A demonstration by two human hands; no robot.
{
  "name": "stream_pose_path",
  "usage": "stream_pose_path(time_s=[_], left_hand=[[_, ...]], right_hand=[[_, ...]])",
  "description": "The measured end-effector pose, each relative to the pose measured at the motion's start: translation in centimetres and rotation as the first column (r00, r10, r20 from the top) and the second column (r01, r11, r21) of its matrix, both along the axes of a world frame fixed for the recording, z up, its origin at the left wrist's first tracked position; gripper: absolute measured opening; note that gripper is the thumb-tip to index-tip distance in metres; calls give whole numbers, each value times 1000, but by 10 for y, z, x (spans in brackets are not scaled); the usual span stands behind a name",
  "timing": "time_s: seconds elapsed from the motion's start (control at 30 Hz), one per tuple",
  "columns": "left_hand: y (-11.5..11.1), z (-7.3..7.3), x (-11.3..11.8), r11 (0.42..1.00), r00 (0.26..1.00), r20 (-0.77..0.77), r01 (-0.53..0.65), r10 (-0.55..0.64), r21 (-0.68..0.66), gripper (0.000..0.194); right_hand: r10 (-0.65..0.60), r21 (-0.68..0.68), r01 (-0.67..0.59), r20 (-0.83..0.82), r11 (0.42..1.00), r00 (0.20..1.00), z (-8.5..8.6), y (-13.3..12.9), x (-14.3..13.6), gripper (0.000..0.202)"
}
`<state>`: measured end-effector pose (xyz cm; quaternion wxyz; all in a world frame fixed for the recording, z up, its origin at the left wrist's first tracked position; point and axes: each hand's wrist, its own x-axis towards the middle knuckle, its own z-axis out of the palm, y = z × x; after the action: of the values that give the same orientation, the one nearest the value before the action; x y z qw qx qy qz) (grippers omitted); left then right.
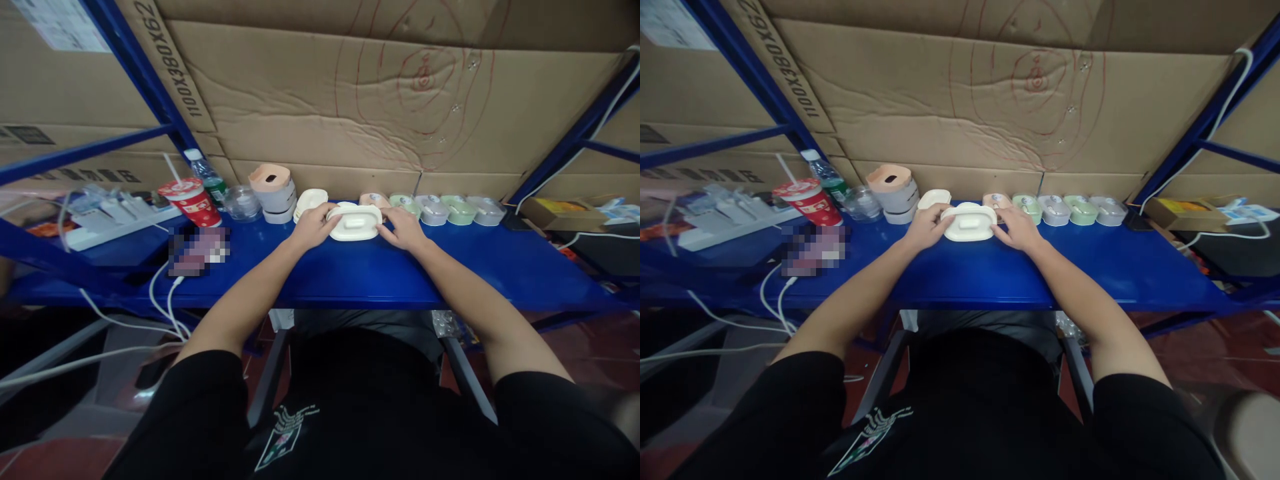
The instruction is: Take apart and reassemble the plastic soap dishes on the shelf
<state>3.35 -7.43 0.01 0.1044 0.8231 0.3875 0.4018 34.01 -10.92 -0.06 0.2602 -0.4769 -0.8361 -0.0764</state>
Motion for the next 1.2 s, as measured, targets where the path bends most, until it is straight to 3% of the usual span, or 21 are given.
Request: stream_pose_path(time_s=[0.13, 0.2, 0.33, 0.5, 0.63, 0.8, 0.9, 1.0, 1.2], left_hand=[[9, -8, 2, 989, 996, -58, 61, -69, -135, 47], [12, -12, 4, 975, 977, -157, 114, -144, -190, 45], [10, -17, 10, 978, 909, -377, 122, -179, -172, 35], [11, -15, 7, 999, 964, -266, 16, -27, -42, 38], [29, -7, -20, 978, 970, -124, -204, 209, 50, 38], [50, 5, -77, 838, 844, 78, -537, 531, 94, 51], [51, 10, -101, 753, 752, 86, -657, 653, 23, 58], [52, 11, -108, 716, 715, 42, -695, 698, -72, 60], [55, 7, -99, 753, 749, 76, -656, 658, -49, 59]], right_hand=[[-32, -88, 32, 5, 996, 999, -2, 2, 0, 45], [-28, -150, 37, 61, 988, 998, -3, 4, 0, 42], [-11, -325, 61, 152, 944, 988, -6, 10, -3, 37], [-25, -349, 54, 88, 936, 996, -10, 15, 2, 34], [-40, -350, 57, 54, 935, 998, -11, 17, 9, 36], [-40, -374, 39, 6, 926, 999, -11, 20, 13, 31], [-45, -390, 37, -12, 920, 999, -11, 21, 14, 32], [-40, -393, 31, -15, 919, 999, -12, 22, 15, 32], [-28, -396, 19, -17, 918, 999, -13, 24, 16, 32]])
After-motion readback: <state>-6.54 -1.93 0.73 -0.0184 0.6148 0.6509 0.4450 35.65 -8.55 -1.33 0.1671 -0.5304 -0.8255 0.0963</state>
